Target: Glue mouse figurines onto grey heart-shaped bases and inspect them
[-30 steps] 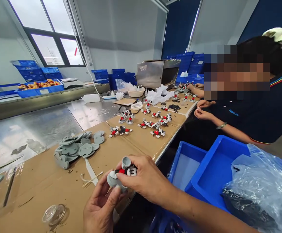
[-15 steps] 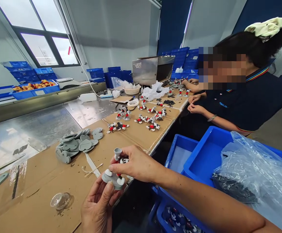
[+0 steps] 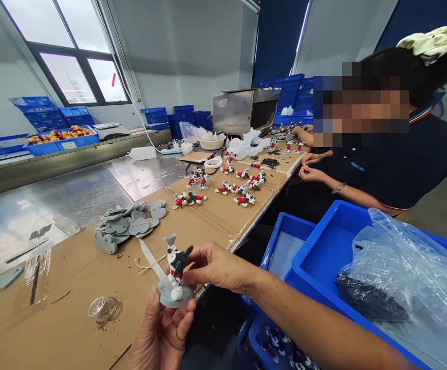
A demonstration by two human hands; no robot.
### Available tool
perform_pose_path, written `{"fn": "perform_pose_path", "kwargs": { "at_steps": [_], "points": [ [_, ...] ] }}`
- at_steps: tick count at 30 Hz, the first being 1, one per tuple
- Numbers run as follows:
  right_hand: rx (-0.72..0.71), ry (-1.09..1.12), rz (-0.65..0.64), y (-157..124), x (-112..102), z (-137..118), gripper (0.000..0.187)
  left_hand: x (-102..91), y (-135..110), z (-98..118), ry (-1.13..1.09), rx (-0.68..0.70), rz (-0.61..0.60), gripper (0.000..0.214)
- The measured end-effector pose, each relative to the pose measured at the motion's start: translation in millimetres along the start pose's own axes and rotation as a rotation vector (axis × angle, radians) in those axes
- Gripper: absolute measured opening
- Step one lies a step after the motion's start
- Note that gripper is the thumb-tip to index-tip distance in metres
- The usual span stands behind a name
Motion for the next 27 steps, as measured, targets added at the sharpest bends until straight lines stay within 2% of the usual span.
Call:
{"fn": "perform_pose_path", "kwargs": {
  "at_steps": [3, 7, 9, 12, 21, 23, 27],
  "points": [
    [-0.027, 0.014, 0.013, 2.6, 2.4, 5.0, 0.047, 1.0, -3.5, 0.9, 0.01, -0.019, 0.013, 0.017],
    [-0.087, 0.014, 0.089, 3.0, 2.8, 10.9, 0.048, -2.5, -5.0, -0.7, -0.009, -0.061, 0.014, 0.048],
    [-0.091, 0.006, 0.113, 1.9, 3.3, 14.2, 0.049, -5.1, -5.1, -1.3, -0.02, -0.069, 0.001, 0.056],
    [-0.088, 0.006, 0.138, 0.1, 4.5, 18.0, 0.052, -7.6, -5.1, -2.4, -0.018, -0.093, -0.033, 0.057],
    [-0.139, 0.043, 0.134, -2.0, 9.5, 23.1, 0.045, -11.0, -5.4, -2.9, 0.069, -0.112, 0.034, 0.045],
    [-0.173, 0.058, 0.11, -3.2, 10.7, 23.4, 0.041, -11.9, -4.7, -2.3, 0.087, -0.114, 0.033, 0.049],
    [-0.271, 0.046, 0.105, -4.3, 9.3, 26.9, 0.033, -12.2, -4.2, -2.3, 0.12, -0.165, 0.009, 0.073]
  ]
}}
Point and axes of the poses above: each hand's wrist, its own y-axis towards the middle knuckle, its own x-axis out of the palm, z = x × y, the point moved 3 cm from there along y, towards the middle knuckle, and after that the axes turned 9 degrees about x, right-handed, at the moved point
